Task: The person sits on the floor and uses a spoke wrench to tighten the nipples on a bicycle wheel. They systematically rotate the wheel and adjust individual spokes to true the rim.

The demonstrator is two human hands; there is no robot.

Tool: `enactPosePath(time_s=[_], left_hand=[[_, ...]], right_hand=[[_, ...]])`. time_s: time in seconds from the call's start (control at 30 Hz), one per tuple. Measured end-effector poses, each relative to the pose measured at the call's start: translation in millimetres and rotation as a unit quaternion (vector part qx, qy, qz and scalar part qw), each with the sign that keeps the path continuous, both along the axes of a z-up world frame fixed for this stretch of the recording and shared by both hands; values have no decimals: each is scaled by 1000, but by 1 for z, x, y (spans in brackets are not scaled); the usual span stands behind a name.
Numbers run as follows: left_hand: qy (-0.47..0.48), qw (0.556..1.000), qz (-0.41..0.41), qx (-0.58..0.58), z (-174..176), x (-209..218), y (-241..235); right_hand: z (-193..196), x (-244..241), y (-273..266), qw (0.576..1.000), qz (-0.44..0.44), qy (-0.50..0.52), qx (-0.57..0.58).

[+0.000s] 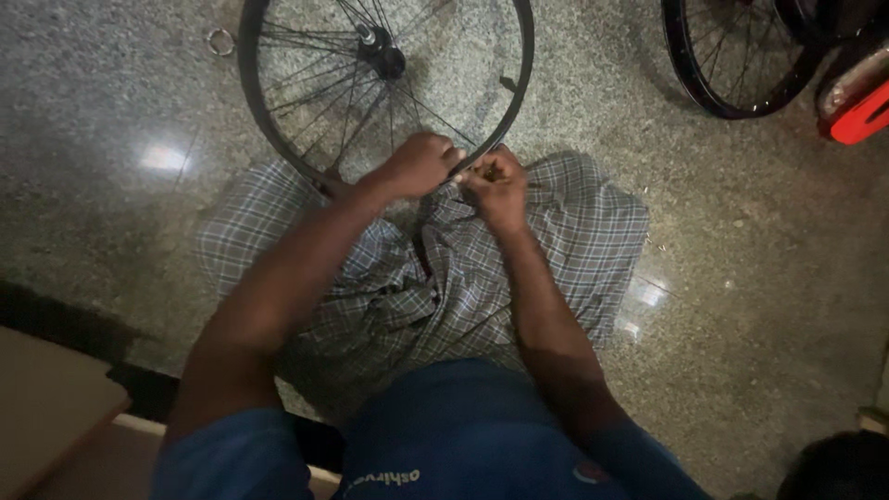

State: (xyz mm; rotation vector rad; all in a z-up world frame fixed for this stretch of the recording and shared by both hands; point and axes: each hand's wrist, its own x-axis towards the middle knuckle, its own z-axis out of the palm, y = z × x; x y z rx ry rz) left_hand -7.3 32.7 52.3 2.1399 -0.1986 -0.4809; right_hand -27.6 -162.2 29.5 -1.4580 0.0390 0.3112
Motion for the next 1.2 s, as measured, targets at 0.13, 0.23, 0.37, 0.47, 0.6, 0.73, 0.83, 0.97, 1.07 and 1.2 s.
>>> enactPosePath(time_s=[0.13,0.23,0.37,0.47,0.6,0.73,0.83,0.97,1.07,1.2], left_hand=[[166,971,19,-170,10,8,13],[102,986,-4,-132,9,6,14],[-2,1000,11,-2,-1,4,-1],[76,990,-4,-120,-8,8,7],[-7,998,3,-65,-7,7,0],[129,988,26,-78,1,8,5],[154,955,-29,-252,-5,14,17],[-10,1000,14,13,-9,8,-3],[80,996,5,-44,-5,9,3],[38,997,-9,-59,0,8,5]], right_hand=[[13,1,-1,997,6,-72,11],[16,0,2,999,-15,-7,46],[9,3,-1,998,0,-60,-4],[-2,1,-7,997,-4,-74,3],[-8,5,-8,998,-4,-52,31],[-12,6,-11,997,6,-78,5],[-5,2,-9,998,-4,-27,57],[0,6,-6,997,9,-45,54],[1,2,-8,998,6,-40,54],[-2,3,-8,998,1,-22,51]])
